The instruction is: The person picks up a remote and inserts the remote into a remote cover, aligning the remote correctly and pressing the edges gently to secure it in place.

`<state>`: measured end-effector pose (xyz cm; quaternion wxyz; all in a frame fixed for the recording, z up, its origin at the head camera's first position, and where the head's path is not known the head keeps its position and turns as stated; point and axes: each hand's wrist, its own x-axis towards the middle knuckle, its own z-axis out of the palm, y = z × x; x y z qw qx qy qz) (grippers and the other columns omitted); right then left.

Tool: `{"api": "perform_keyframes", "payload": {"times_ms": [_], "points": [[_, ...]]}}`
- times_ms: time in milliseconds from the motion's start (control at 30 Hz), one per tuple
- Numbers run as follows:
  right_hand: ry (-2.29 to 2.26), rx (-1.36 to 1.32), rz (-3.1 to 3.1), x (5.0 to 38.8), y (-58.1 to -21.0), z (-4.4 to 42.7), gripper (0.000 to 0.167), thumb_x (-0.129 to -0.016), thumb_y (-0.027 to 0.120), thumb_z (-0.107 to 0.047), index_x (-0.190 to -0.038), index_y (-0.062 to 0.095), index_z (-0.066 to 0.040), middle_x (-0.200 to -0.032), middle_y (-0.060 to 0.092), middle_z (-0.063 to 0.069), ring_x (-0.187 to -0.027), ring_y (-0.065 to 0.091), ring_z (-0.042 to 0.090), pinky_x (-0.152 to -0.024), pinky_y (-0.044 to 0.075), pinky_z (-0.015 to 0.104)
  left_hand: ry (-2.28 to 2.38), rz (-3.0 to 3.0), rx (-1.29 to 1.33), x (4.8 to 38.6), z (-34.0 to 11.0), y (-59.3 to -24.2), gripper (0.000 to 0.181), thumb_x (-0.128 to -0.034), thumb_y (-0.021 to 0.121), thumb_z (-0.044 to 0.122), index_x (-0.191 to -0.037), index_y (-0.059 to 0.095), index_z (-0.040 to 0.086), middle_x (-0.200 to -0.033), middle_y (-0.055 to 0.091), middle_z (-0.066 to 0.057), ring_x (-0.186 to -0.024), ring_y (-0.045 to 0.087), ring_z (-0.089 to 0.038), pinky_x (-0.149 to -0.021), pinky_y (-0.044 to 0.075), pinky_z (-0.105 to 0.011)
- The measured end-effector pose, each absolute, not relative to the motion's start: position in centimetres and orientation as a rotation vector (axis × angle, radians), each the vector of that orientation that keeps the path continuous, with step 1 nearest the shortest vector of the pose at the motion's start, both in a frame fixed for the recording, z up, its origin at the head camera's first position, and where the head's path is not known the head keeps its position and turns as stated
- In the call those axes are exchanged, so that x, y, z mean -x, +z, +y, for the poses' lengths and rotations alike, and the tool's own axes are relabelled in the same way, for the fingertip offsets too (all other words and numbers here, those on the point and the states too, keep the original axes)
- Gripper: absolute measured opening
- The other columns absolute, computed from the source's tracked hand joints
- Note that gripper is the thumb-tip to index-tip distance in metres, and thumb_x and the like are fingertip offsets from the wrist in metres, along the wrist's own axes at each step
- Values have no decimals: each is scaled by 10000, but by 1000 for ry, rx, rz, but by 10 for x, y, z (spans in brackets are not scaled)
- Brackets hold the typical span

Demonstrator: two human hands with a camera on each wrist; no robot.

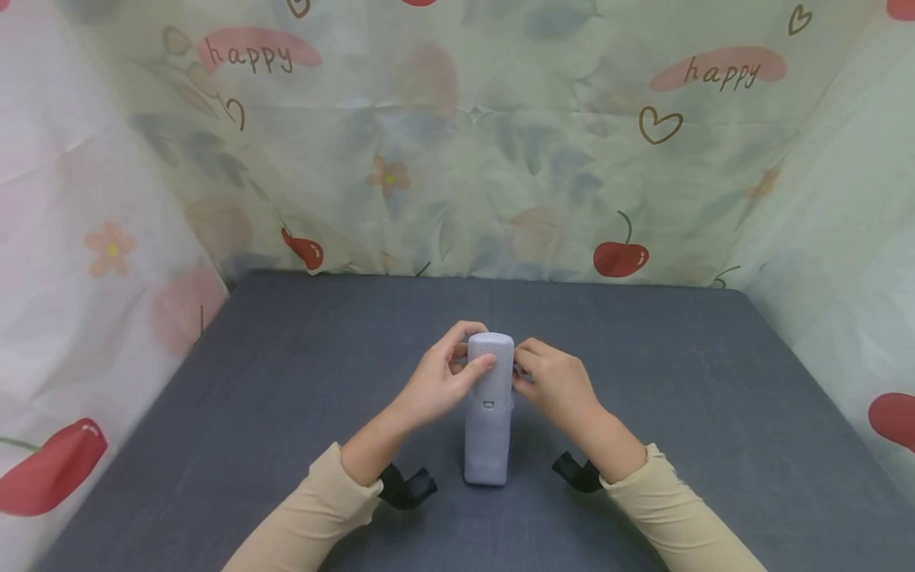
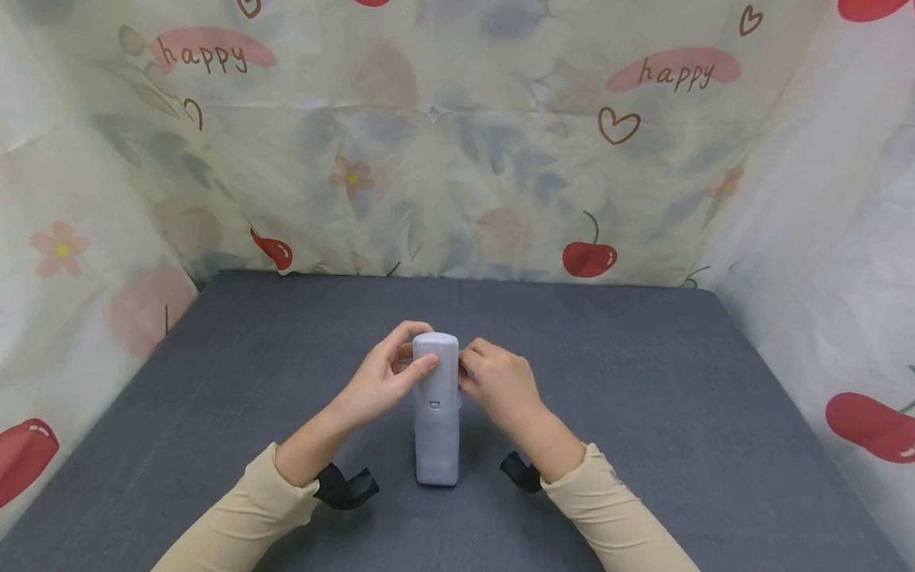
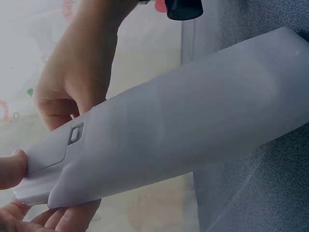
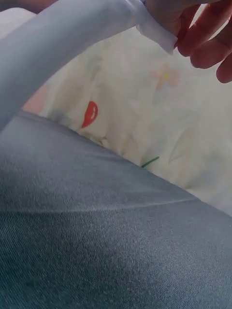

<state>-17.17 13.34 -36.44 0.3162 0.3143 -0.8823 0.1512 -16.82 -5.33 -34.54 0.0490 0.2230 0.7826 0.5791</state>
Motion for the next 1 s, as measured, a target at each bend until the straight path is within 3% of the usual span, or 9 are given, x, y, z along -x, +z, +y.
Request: {"api": "perform_keyframes", "payload": {"times_ms": [367, 533, 1000], "points": [[746, -733, -2375, 176, -368, 138, 54, -810, 672, -18, -836, 635, -46, -753, 617, 60, -631, 591, 134, -589, 524, 268, 1747, 2404, -659, 167, -51, -344, 337, -939, 560, 178, -1255, 459, 118, -1122, 633, -206, -921, 672, -279, -723, 540, -329], [847, -729, -2287, 177, -363, 138, 64, -814, 635, 23, -863, 629, -18, -768, 618, 90, -630, 576, 134, -580, 539, 289, 1712, 2453, -673, 167, -49, -343, 356, -938, 563, 205, -1270, 455, 136, -1130, 639, -182, -971, 661, -278, -710, 540, -330], [902, -706, -2115, 181, -358, 137, 71, -800, 624, 64, -852, 597, 23, -750, 609, 130, -615, 601, 171, -531, 536, 305, 1545, 2675, -707, 163, -42, -337, 420, -919, 592, 223, -1303, 473, 103, -1037, 672, -146, -905, 684, -252, -665, 545, -300]]}}
